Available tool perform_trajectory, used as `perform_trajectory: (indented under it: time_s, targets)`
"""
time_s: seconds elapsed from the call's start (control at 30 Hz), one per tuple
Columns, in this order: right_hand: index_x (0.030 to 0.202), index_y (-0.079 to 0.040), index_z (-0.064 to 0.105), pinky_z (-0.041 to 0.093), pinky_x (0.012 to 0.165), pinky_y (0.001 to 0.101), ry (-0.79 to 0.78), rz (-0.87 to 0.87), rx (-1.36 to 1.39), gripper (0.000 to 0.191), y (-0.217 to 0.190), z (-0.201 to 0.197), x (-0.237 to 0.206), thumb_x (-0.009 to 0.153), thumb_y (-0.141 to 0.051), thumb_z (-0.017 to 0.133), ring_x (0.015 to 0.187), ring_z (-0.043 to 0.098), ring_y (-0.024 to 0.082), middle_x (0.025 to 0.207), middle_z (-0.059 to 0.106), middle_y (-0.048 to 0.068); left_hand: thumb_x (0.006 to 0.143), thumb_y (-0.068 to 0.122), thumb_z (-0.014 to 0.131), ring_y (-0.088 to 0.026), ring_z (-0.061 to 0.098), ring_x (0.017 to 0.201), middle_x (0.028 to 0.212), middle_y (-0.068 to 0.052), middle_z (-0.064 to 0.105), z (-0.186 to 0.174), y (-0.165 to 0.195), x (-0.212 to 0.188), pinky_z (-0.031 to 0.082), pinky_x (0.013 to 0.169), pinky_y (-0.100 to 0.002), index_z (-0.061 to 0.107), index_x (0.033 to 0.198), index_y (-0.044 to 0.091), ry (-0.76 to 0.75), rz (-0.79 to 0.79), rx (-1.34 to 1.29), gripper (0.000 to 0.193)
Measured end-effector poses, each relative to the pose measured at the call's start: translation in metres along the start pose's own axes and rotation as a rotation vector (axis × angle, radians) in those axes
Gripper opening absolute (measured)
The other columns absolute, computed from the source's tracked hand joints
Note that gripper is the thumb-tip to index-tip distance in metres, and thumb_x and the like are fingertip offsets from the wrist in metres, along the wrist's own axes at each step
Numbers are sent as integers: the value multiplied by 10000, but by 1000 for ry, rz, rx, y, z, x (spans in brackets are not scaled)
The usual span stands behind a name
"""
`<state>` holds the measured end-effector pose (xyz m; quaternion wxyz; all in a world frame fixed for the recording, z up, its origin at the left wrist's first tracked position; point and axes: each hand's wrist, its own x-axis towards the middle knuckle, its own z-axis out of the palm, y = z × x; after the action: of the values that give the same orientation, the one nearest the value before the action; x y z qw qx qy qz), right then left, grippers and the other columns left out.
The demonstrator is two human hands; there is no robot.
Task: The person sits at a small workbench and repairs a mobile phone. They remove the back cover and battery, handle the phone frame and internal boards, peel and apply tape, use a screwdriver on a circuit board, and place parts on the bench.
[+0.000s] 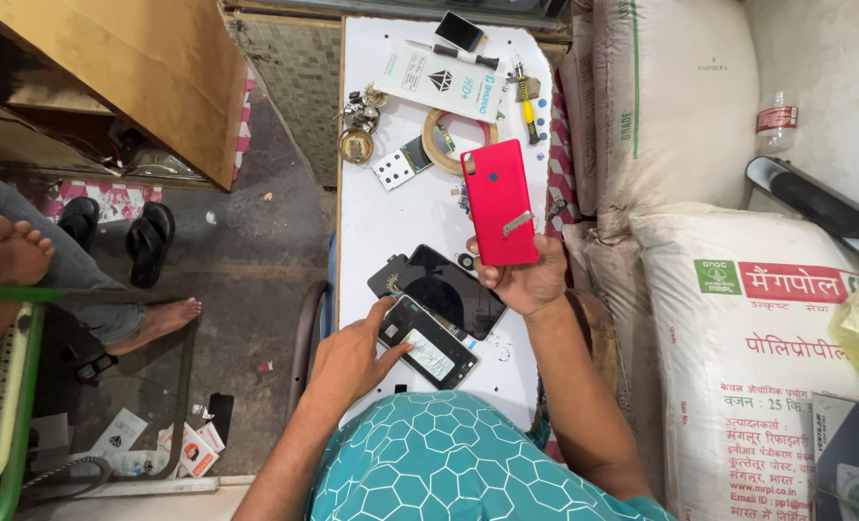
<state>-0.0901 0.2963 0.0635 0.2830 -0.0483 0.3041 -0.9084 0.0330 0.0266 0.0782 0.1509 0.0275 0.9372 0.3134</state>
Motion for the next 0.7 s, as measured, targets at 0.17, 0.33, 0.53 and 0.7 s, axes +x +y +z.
perform_trajectory:
  time_s: [0.17, 0.33, 0.53, 0.7]
  targets:
    - [1454, 69, 473, 502, 641, 284, -38, 0, 91, 951, 3, 11, -3, 820, -582, 752, 730, 571, 182, 1072, 586, 159, 832, 457, 768, -346, 723, 759, 785, -162, 722, -6, 5, -2, 556, 629, -461, 437, 1446, 155, 25, 3, -8, 760]
    - [1470, 80, 463, 515, 660, 296, -24, -15, 60, 973, 9, 11, -7, 833, -597, 749, 770, 590, 189, 1083, 591, 160, 835, 400, 782, -251, 675, 606, 653, -110, 684, -16, 18, 3, 513, 562, -404, 491, 1441, 160, 35, -66, -83, 714]
    - [1517, 68, 427, 552, 796, 294, -32, -3, -49, 987, 26, 18, -11, 810, -496, 824, 948, 634, 186, 1151, 607, 116, 840, 192, 816, -147, 658, 602, 801, -54, 710, -22, 50, 20, 515, 559, -275, 677, 1261, 76, 310, 205, -564, 459]
    - [1480, 62, 487, 542, 895, 259, 110, -60, -313, 927, 33, 28, -23, 786, -425, 862, 1010, 624, 146, 1168, 625, 100, 896, 179, 781, -126, 737, 879, 1098, -81, 708, -20, 69, 37, 583, 692, -243, 636, 1264, 10, 270, 328, -901, 430]
